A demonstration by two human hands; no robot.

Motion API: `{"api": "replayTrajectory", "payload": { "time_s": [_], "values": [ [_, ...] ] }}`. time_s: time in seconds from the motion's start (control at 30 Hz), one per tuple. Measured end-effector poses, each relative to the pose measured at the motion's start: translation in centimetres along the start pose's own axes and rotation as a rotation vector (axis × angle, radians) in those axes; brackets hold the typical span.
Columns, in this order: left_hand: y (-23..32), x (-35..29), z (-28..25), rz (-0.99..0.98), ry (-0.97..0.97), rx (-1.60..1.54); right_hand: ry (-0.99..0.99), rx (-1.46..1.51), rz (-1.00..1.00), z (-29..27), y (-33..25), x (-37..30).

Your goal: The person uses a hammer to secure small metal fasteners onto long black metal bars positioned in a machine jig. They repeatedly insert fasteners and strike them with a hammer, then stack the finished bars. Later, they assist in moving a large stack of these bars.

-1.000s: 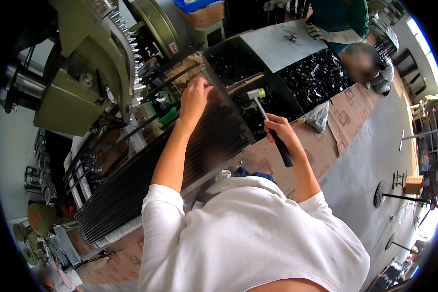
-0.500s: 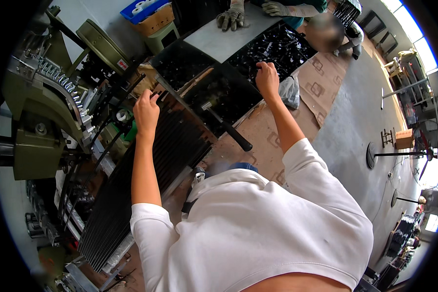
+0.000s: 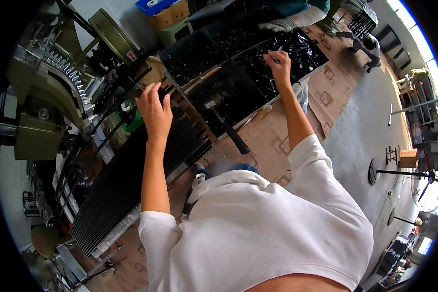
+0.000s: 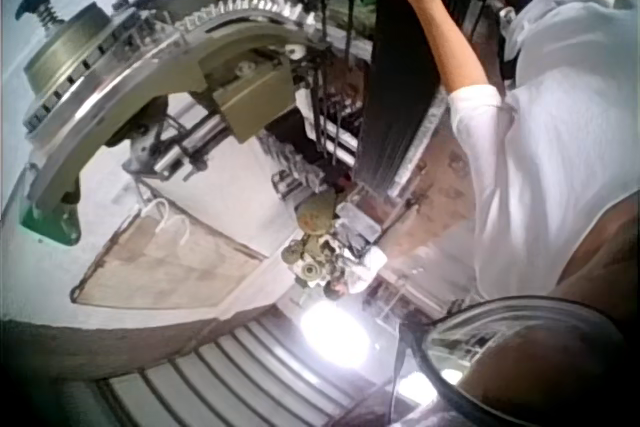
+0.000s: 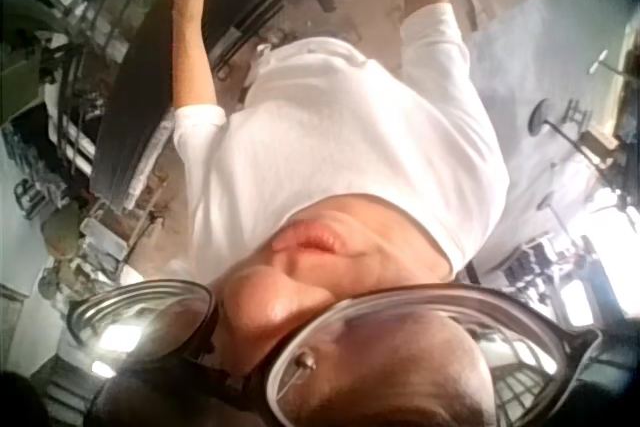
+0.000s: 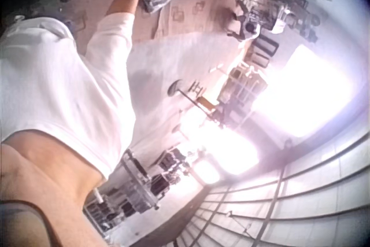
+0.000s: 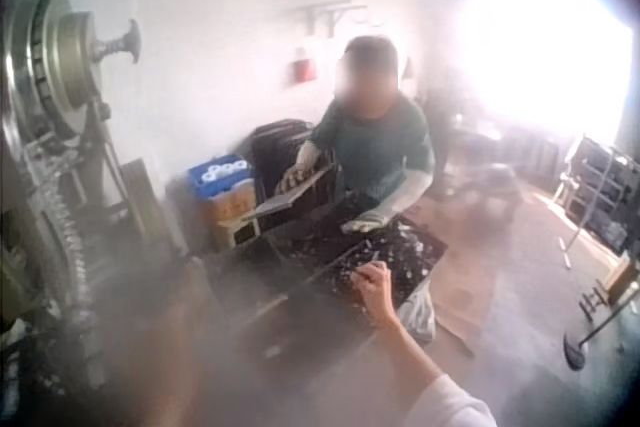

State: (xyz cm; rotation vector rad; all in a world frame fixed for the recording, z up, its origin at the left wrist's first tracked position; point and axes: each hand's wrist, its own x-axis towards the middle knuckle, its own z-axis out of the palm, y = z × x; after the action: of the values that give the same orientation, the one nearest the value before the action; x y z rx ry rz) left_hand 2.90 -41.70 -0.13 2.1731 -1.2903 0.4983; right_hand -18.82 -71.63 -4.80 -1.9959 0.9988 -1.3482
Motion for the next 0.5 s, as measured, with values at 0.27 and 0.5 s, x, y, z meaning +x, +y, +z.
{"api": "replayTrajectory", "payload": {
  "time_s": [0.27,0.5],
  "values": [
    [3.6,-1.5,-2.7,-0.004,-0.059,-0.184,0.171,0.783,0.267,0.5,-0.2,3.3],
    [5.4,-0.8,-5.9,-0.153,-0.071,-0.641,-0.383,1.007,0.476,1.1,-15.0,-0.8]
  ]
}}
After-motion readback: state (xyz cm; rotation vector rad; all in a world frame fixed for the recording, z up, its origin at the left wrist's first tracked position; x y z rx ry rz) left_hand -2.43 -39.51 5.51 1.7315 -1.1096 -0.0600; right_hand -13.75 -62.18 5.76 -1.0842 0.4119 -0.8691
